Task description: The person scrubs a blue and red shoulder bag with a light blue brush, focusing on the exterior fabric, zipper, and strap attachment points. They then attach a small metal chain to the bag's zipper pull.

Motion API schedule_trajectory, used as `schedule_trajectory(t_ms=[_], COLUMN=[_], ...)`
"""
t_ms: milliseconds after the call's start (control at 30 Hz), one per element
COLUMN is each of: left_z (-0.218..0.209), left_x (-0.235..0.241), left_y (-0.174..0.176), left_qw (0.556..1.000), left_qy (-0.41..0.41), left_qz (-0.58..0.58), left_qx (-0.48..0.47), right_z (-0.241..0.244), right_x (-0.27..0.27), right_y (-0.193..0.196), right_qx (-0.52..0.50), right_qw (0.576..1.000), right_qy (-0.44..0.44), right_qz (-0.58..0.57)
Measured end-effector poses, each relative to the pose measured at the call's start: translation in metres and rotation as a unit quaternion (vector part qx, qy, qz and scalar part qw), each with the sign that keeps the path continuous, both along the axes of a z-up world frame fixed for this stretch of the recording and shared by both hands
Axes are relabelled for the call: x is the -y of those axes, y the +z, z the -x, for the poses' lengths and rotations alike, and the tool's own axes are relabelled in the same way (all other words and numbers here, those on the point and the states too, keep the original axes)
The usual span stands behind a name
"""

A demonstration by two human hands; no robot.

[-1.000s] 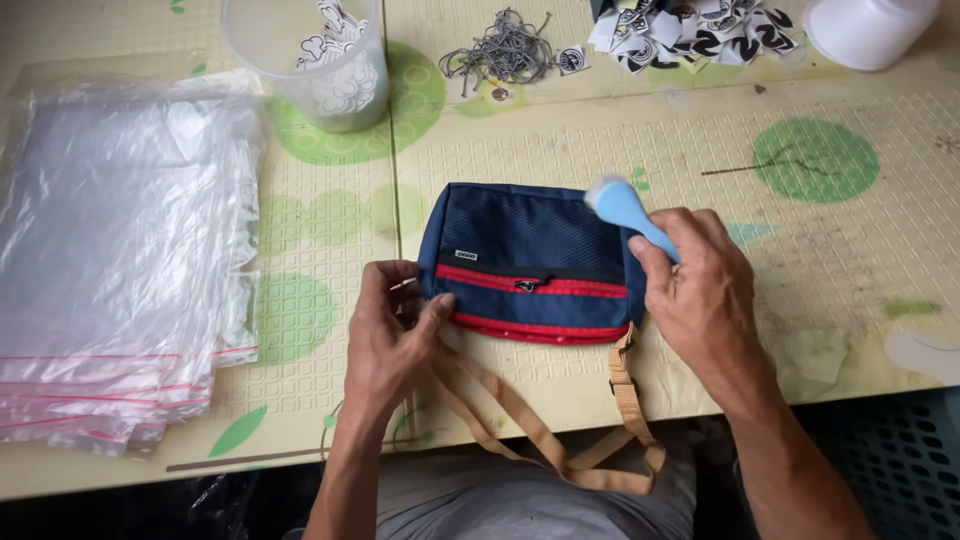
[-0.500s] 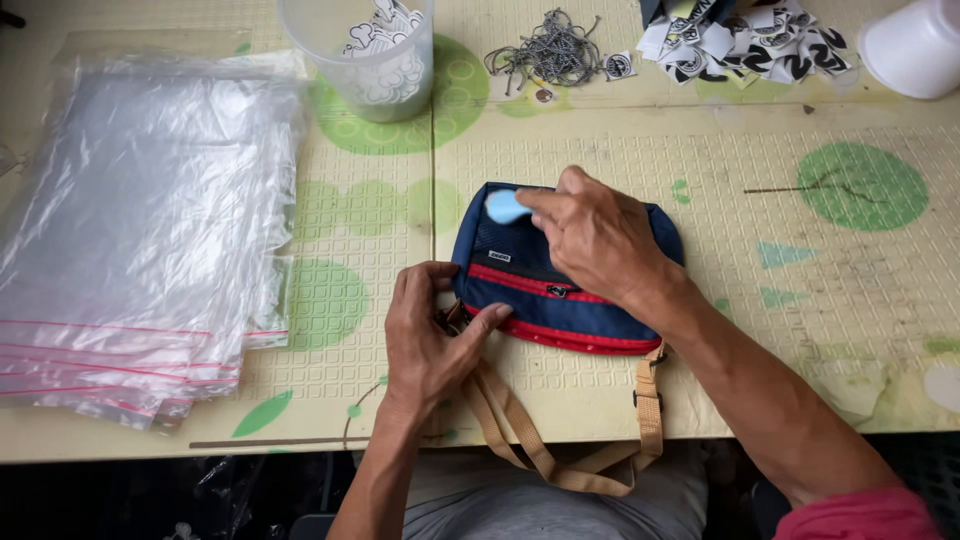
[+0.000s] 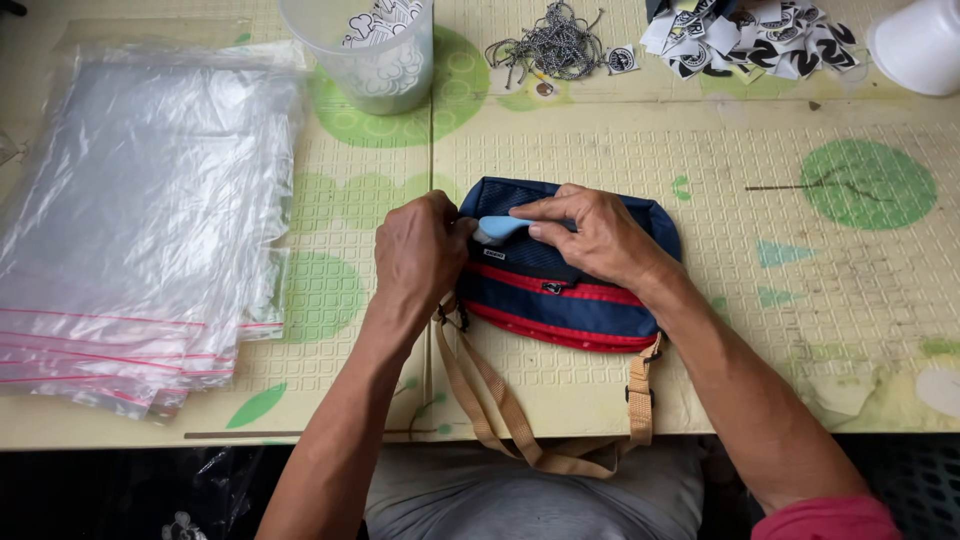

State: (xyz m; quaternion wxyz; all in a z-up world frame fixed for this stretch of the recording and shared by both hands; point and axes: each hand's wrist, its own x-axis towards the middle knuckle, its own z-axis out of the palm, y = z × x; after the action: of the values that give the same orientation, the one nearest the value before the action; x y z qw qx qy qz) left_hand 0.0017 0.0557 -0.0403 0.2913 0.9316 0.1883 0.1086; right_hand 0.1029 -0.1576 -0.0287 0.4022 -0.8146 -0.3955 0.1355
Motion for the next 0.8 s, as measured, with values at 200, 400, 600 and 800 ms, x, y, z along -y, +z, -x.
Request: schedule_trajectory(t_ms=[200, 400, 600, 800], left_z=[0.002, 0.007, 0.01, 0.003], left_x=[0.013, 0.019, 0.003, -0.011], left_y=[0.017, 0.027, 0.017, -0.001], left_qw=[0.996, 0.988, 0.999, 0.997], left_qy=[-0.019, -0.047, -0.034, -0.022], left_qz=[-0.076, -0.137, -0.006, 0.066], left_qx=[-0.043, -0.05, -0.014, 0.026], right_z=[0.002, -0.001, -0.001, 0.002], right_x=[0.0, 0.001, 0.002, 0.002], right_y=[-0.005, -0.011, -0.014, -0.009], right_qx=[0.022, 0.032, 0.027, 0.031], right_qw=[1.0, 0.999, 0.999, 0.998], right_qy=[-0.004, 0.001, 0.007, 0.016], right_qz=[-0.021, -0.031, -0.044, -0.043])
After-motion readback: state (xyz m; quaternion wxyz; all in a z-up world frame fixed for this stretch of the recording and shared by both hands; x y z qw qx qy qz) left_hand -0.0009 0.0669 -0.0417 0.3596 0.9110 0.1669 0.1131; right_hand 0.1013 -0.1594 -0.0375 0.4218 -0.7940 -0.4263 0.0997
